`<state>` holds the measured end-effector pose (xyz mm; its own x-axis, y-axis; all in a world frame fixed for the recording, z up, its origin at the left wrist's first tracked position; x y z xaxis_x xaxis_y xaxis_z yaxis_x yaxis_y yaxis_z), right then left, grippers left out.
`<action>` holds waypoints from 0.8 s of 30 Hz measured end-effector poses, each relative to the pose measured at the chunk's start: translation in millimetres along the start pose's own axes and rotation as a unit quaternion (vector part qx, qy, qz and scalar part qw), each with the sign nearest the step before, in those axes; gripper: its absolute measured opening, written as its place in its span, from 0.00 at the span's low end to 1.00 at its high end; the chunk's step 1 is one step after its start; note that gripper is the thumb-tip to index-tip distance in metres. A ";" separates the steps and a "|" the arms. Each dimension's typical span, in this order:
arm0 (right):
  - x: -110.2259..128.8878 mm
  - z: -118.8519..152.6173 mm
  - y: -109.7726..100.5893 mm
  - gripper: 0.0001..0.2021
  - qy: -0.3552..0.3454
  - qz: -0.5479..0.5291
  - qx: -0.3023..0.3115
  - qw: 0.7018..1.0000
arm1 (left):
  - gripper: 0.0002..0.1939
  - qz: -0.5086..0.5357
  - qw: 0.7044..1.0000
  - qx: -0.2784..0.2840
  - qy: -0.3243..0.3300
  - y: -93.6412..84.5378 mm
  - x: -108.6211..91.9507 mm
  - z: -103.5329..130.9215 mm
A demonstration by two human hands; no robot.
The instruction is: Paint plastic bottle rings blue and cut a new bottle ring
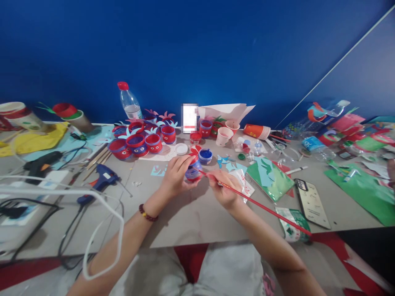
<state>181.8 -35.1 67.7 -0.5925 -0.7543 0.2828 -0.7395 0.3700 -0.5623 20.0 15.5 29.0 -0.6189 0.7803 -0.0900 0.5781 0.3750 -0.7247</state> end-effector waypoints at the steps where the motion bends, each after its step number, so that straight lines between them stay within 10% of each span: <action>1: -0.3 -0.2 -0.9 0.08 0.006 0.012 -0.004 1.000 | 0.40 0.002 1.000 0.000 0.002 0.1 0.3 0.1; 24: -6.9 15.2 10.4 0.06 -0.057 -0.009 -0.002 0.998 | 0.36 0.024 0.998 0.044 -0.037 4.2 4.4 0.2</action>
<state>183.1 -34.4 48.1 -0.5390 -0.8178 0.2015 -0.7505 0.3578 -0.5556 19.6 20.4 25.4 -0.6313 0.7556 -0.1749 0.5616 0.2899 -0.7749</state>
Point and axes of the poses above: each hand's wrist, its own z-axis away from the middle knuckle, its own y-axis out of the palm, x = y × z, the point moved 4 cm from there along -z, towards the middle knuckle, and after that the axes turned 12 degrees about x, right-handed, at the moved point
